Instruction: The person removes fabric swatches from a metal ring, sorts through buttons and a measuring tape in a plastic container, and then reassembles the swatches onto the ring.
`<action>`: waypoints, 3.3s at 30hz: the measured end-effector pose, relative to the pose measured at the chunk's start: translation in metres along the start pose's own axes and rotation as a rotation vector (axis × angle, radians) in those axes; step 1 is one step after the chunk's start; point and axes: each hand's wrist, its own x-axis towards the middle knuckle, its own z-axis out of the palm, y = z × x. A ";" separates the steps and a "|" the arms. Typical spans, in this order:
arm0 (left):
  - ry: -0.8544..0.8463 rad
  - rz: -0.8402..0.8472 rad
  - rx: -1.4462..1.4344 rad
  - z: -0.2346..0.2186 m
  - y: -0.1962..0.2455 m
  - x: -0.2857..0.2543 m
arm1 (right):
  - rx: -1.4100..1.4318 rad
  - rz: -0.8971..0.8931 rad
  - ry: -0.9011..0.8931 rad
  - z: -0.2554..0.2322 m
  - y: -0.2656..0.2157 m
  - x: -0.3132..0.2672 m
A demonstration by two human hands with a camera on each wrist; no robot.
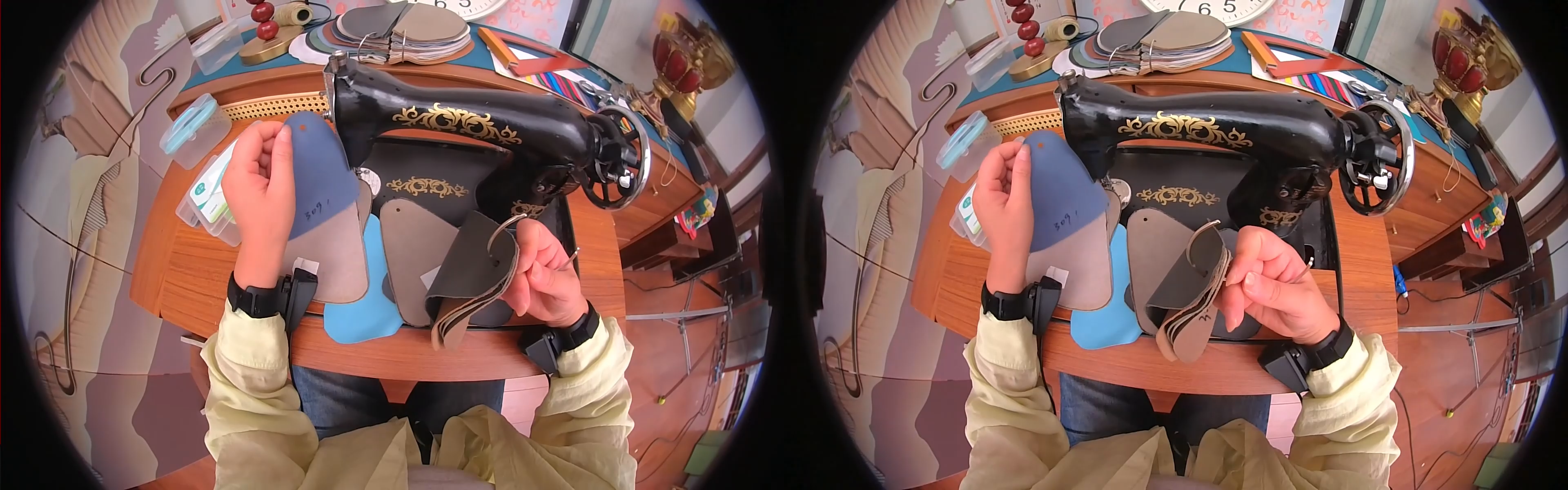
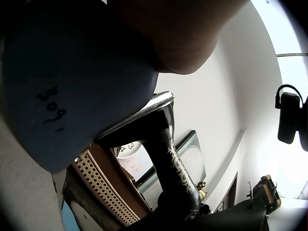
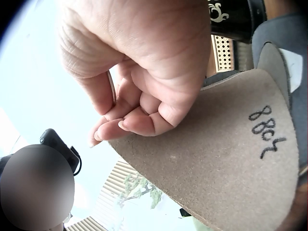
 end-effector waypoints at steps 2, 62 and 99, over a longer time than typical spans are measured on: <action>0.020 0.015 0.010 -0.001 0.005 -0.001 | 0.002 0.000 -0.003 0.000 0.000 0.000; -1.052 0.444 -0.065 0.019 0.125 0.014 | 0.153 0.103 0.045 -0.003 -0.014 0.001; -1.226 0.373 -0.170 0.025 0.121 0.019 | 0.040 0.000 0.012 -0.010 -0.007 -0.001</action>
